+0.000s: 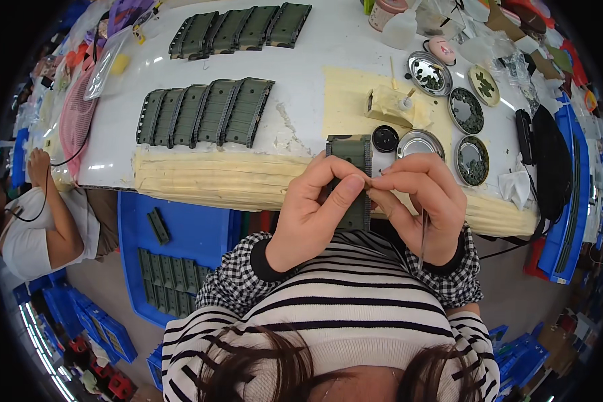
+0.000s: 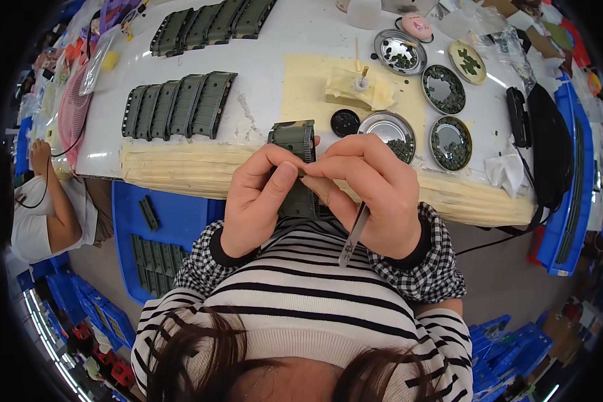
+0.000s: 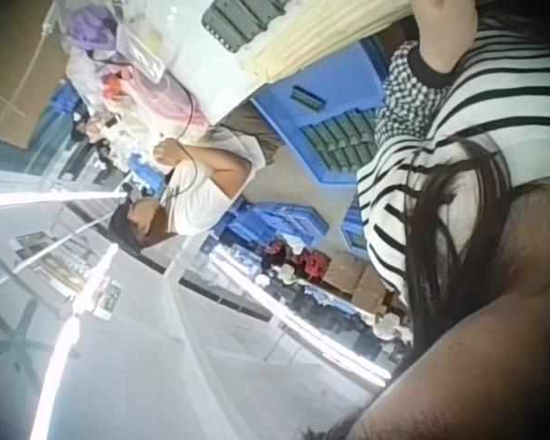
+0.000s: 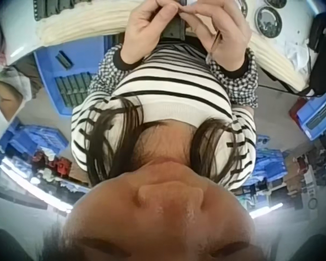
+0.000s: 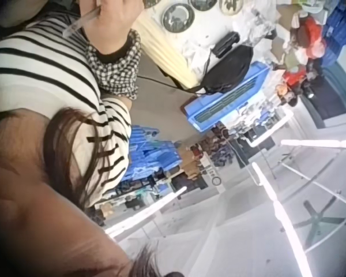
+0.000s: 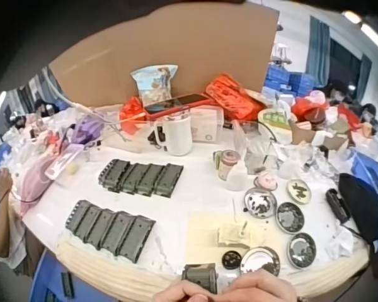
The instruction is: Applying paint or adhesive to small green plastic toy components using a fine brush and tweezers at a workbench.
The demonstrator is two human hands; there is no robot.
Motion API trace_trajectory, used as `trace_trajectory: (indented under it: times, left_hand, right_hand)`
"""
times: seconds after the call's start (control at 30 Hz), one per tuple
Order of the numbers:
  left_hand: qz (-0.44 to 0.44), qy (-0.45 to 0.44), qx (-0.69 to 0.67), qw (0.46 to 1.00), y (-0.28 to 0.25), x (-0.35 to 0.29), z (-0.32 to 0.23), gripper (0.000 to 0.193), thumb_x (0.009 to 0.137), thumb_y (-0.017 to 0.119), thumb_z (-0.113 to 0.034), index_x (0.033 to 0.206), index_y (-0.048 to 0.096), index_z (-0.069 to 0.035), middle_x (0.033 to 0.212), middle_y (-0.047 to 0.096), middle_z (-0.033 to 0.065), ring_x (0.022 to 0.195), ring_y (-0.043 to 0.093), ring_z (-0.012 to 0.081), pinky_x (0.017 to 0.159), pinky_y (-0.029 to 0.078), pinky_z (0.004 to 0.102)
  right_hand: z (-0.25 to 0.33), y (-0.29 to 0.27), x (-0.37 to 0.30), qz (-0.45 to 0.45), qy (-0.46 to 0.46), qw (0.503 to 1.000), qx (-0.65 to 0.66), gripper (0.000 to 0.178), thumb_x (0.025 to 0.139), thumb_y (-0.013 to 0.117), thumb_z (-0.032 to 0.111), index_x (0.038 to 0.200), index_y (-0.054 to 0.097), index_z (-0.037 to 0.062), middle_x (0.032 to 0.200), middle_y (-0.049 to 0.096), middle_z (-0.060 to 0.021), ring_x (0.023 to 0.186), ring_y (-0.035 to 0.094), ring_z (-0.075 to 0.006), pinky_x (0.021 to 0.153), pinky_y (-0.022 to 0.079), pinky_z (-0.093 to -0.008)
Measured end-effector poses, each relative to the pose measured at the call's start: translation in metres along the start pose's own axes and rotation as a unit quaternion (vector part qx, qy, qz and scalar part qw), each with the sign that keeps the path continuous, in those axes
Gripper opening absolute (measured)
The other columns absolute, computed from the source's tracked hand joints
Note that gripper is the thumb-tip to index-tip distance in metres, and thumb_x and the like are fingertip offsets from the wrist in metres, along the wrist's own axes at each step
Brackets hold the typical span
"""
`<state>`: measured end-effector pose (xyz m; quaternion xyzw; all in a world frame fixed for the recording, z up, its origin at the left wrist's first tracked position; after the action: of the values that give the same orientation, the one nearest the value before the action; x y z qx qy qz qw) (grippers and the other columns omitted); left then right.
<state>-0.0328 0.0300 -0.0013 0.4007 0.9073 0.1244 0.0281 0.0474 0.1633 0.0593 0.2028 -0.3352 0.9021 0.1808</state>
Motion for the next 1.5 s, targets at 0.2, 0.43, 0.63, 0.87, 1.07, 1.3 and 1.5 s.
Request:
trace_trajectory:
  times: [0.2,0.43,0.63,0.87,1.07,1.3,1.5]
  left_hand:
    - [-0.009,-0.003,0.012,1.0,0.0,-0.003,-0.001,0.016,0.099,0.057,-0.016,0.097,0.064,-0.002,0.091,0.056,0.0042,0.087,0.051,0.0111,0.08,0.041,0.0233]
    - [0.024,0.007,0.061,0.998,-0.001,-0.004,-0.004,0.018,0.102,0.051,-0.014,0.104,0.061,0.001,0.102,0.062,0.0035,0.096,0.054,0.0078,0.09,0.043,0.0239]
    - [-0.012,0.011,0.012,1.0,0.002,-0.004,-0.001,0.013,0.098,0.058,-0.013,0.097,0.065,-0.002,0.092,0.057,0.0051,0.091,0.051,0.0134,0.085,0.04,0.0252]
    - [0.0,-0.002,0.013,1.0,0.001,-0.004,-0.001,0.01,0.096,0.06,-0.012,0.096,0.064,-0.003,0.094,0.058,0.0055,0.093,0.051,0.0146,0.087,0.039,0.0265]
    - [-0.01,0.041,0.036,0.998,0.003,-0.003,-0.002,0.012,0.096,0.06,-0.013,0.095,0.065,-0.003,0.101,0.058,0.0072,0.093,0.051,0.0153,0.086,0.04,0.0268]
    - [-0.04,0.0,-0.083,0.996,0.014,-0.008,-0.012,0.059,0.095,0.054,0.002,0.149,0.031,-0.002,0.114,0.059,0.0121,0.106,0.056,0.0161,0.093,0.044,0.027]
    - [0.029,0.035,0.06,0.997,0.011,-0.008,-0.013,0.073,0.092,0.055,0.005,0.154,0.016,-0.001,0.122,0.059,0.017,0.108,0.058,0.0169,0.093,0.045,0.0259]
  right_hand:
    - [0.005,0.003,0.0,-0.025,-0.099,0.992,-0.074,0.028,0.068,0.08,0.0,0.095,0.07,0.0016,0.082,0.062,-0.0073,0.067,0.063,-0.0218,0.058,0.051,-0.0302]
    - [0.006,0.004,-0.004,-0.053,-0.148,0.979,-0.128,0.029,0.064,0.079,0.0,0.091,0.069,0.001,0.082,0.063,-0.0062,0.064,0.061,-0.0193,0.054,0.046,-0.0278]
    - [0.005,0.002,-0.009,-0.041,-0.173,0.973,-0.151,0.033,0.062,0.08,0.004,0.093,0.071,0.0017,0.084,0.063,-0.0059,0.063,0.059,-0.0176,0.053,0.043,-0.0263]
    - [0.004,-0.001,-0.013,-0.044,-0.145,0.98,-0.13,0.033,0.064,0.081,0.005,0.096,0.072,0.0023,0.086,0.064,-0.006,0.065,0.06,-0.0172,0.054,0.044,-0.0265]
    - [0.008,0.001,-0.012,-0.041,-0.159,0.975,-0.147,0.03,0.064,0.08,0.003,0.093,0.071,0.0023,0.085,0.064,-0.0058,0.067,0.061,-0.0178,0.055,0.045,-0.0266]
    - [0.0,-0.011,-0.006,-0.062,-0.091,0.984,-0.139,0.028,0.064,0.079,0.0,0.09,0.07,0.0032,0.085,0.064,-0.0076,0.069,0.063,-0.0225,0.056,0.05,-0.0311]
    - [-0.008,-0.013,0.0,-0.056,-0.094,0.985,-0.134,0.03,0.063,0.077,-0.001,0.091,0.068,0.0017,0.086,0.063,-0.0091,0.072,0.064,-0.025,0.059,0.052,-0.0326]
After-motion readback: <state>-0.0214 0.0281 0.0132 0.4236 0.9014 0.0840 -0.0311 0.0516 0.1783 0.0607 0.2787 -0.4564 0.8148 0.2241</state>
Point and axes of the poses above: each hand's wrist, its own x-axis towards the middle knuckle, its own y-axis out of the palm, z = x × y, the point moved 4 cm from there along x, towards the middle knuckle
